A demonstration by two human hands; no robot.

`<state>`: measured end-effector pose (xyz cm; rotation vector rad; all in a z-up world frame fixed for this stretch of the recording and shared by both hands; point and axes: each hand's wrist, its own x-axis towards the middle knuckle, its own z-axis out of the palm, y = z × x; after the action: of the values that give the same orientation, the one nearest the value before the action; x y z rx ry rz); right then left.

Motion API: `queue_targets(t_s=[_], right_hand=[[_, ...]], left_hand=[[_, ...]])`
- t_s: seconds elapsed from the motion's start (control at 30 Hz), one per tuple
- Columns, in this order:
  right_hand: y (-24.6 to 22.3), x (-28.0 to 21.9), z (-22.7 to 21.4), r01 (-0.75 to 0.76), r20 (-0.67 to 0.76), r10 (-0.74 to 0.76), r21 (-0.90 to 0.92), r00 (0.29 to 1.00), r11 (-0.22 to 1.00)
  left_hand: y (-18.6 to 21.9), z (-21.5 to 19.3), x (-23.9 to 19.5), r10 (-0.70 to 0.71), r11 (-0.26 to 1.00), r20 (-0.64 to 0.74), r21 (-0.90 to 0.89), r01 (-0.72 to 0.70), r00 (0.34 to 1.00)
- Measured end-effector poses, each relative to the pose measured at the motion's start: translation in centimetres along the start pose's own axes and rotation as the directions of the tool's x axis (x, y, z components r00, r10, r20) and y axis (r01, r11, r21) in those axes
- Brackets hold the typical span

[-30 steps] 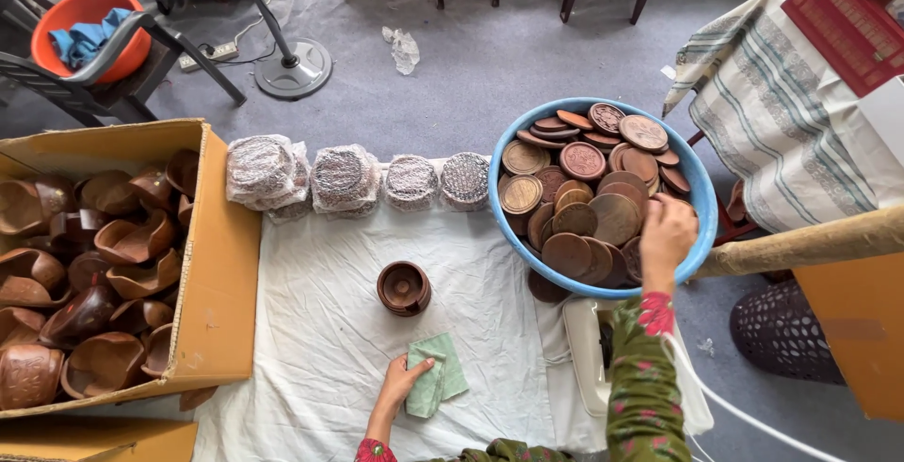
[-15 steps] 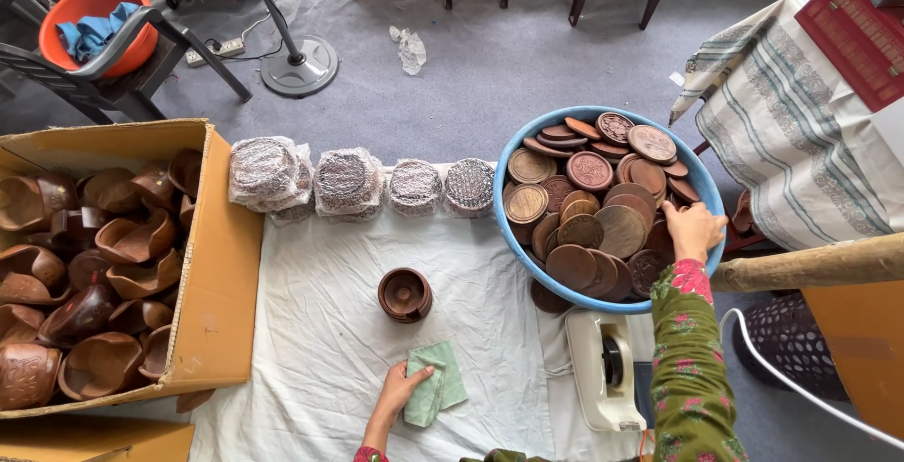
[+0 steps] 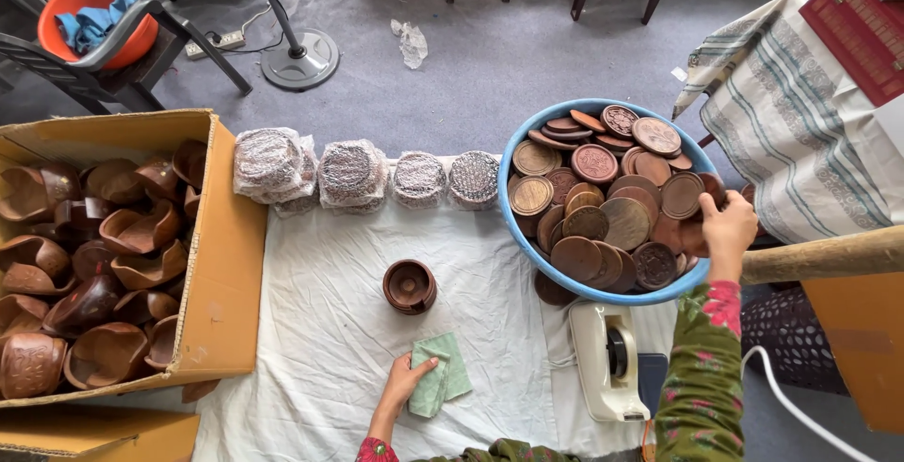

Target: The person sits on the floor and wipes small, round wooden items with a green cloth. They pick up items from a blue basin, wipe them, and place them into a small wooden bowl. A cardboard box filled with wooden bowls is visible to the left.

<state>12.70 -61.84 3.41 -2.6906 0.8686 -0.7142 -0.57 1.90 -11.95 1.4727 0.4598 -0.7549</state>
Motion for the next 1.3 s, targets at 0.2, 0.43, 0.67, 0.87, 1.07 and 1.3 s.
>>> queue_targets(t_s=[0.2, 0.43, 0.67, 0.87, 1.07, 1.3], right_hand=[[-1.3, -1.7, -1.1, -0.005, 0.060, -0.021, 0.406, 0.998, 0.914], [0.4, -0.8, 4.1, -0.185, 0.225, -0.021, 0.846, 0.974, 0.500], [-1.3, -3.3, 1.8, 0.010, 0.081, -0.065, 0.553, 0.995, 0.833], [-4.0, -6.7, -0.1, 0.258, -0.124, -0.254, 0.016, 0.959, 0.966], [-10.3, -10.7, -3.8, 0.024, 0.372, -0.188, 0.403, 0.909, 0.915], [-14.1, -14.6, -4.6, 0.190, 0.463, -0.349, 0.356, 0.815, 0.915]], left_hand=[[-0.5, -0.2, -0.1, 0.032, 0.999, 0.005, -0.013, -0.032, 0.999], [-0.7, -0.2, 0.1, 0.058, 0.998, -0.008, -0.002, -0.058, 0.998], [-0.4, 0.0, -0.3, 0.092, 0.996, 0.012, -0.015, -0.092, 0.996], [-0.6, 0.0, -0.2, 0.117, 0.993, -0.006, -0.011, -0.117, 0.993], [0.0, -0.1, -0.6, 0.093, 0.996, -0.008, 0.013, -0.093, 0.996], [0.4, 0.1, -0.9, 0.074, 0.997, -0.002, -0.001, -0.074, 0.997]])
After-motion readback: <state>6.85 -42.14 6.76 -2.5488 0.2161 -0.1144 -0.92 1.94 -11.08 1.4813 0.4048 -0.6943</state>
